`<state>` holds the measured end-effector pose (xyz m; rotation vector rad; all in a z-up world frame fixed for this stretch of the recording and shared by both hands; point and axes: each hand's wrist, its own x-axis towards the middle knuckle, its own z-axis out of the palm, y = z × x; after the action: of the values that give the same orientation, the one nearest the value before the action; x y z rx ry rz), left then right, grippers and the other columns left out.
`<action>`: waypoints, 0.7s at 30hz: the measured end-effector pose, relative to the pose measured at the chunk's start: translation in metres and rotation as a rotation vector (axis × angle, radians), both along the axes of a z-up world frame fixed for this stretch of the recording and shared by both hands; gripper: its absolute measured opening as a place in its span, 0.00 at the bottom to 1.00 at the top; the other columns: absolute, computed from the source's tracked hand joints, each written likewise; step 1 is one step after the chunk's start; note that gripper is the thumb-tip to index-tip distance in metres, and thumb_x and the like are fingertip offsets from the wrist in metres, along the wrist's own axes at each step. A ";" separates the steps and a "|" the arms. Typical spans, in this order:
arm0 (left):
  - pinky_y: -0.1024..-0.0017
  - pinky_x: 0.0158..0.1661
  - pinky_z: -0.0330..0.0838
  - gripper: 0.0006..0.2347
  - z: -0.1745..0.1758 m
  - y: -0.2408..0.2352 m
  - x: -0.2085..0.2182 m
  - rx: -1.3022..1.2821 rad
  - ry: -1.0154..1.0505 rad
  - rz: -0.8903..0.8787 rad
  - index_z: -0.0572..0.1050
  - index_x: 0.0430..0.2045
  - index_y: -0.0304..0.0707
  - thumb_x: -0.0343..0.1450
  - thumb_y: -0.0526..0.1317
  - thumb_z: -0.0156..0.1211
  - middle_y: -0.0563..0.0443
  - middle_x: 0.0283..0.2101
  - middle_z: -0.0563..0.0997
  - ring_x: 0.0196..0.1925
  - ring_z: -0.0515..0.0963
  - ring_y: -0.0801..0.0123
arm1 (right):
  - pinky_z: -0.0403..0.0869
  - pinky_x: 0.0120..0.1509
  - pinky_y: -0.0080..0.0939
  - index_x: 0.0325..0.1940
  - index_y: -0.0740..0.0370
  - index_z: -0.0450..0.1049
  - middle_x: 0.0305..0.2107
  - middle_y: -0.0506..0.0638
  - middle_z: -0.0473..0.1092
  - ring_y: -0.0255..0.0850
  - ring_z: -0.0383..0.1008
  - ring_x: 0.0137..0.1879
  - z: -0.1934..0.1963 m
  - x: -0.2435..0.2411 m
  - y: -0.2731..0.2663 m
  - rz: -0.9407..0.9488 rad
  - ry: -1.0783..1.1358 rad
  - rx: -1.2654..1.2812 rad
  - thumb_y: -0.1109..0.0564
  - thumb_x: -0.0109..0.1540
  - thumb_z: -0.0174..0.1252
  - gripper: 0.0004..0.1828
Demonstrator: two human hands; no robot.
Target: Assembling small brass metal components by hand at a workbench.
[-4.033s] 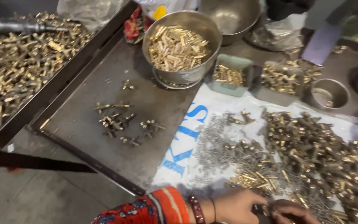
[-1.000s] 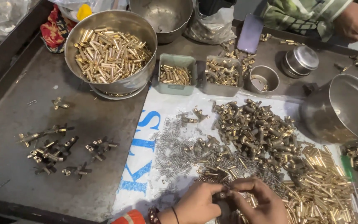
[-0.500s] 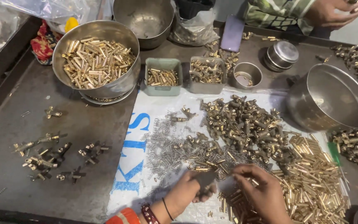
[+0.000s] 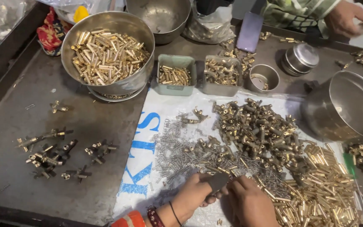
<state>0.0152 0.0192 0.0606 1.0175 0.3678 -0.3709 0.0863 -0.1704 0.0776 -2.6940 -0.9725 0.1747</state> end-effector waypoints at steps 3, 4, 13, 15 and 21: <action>0.79 0.17 0.54 0.16 0.003 0.000 0.000 -0.069 0.037 -0.023 0.78 0.25 0.35 0.77 0.47 0.50 0.55 0.22 0.76 0.17 0.68 0.80 | 0.80 0.43 0.47 0.43 0.57 0.79 0.42 0.51 0.75 0.49 0.79 0.42 0.012 -0.001 0.001 -0.062 0.079 -0.051 0.55 0.55 0.63 0.12; 0.79 0.16 0.53 0.15 0.006 0.001 0.001 -0.146 0.065 -0.008 0.77 0.27 0.36 0.76 0.46 0.48 0.54 0.21 0.77 0.16 0.68 0.78 | 0.81 0.47 0.45 0.45 0.57 0.78 0.40 0.50 0.78 0.46 0.82 0.43 0.012 0.003 0.000 -0.220 0.231 0.084 0.57 0.57 0.63 0.12; 0.76 0.14 0.57 0.11 -0.056 -0.013 0.001 -0.105 0.045 0.068 0.75 0.35 0.27 0.75 0.36 0.43 0.50 0.21 0.77 0.14 0.70 0.75 | 0.82 0.48 0.40 0.41 0.54 0.82 0.40 0.46 0.80 0.41 0.84 0.44 0.021 -0.024 0.006 0.092 0.035 0.406 0.62 0.53 0.66 0.13; 0.75 0.14 0.58 0.11 -0.042 -0.012 -0.002 -0.059 0.037 0.056 0.74 0.36 0.26 0.74 0.36 0.43 0.50 0.21 0.78 0.14 0.70 0.74 | 0.82 0.45 0.39 0.40 0.53 0.81 0.38 0.44 0.80 0.40 0.84 0.42 0.025 -0.029 0.009 0.084 -0.039 0.378 0.61 0.53 0.67 0.12; 0.77 0.15 0.59 0.10 -0.020 -0.013 -0.004 -0.004 0.083 0.013 0.76 0.35 0.34 0.75 0.39 0.46 0.51 0.21 0.79 0.15 0.72 0.75 | 0.80 0.40 0.41 0.34 0.56 0.78 0.35 0.46 0.78 0.44 0.82 0.39 0.027 -0.029 0.011 0.049 -0.099 0.365 0.60 0.51 0.70 0.09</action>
<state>0.0116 0.0059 0.0410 0.9970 0.4476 -0.4025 0.0570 -0.1598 0.1042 -2.3644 -0.9899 -0.1187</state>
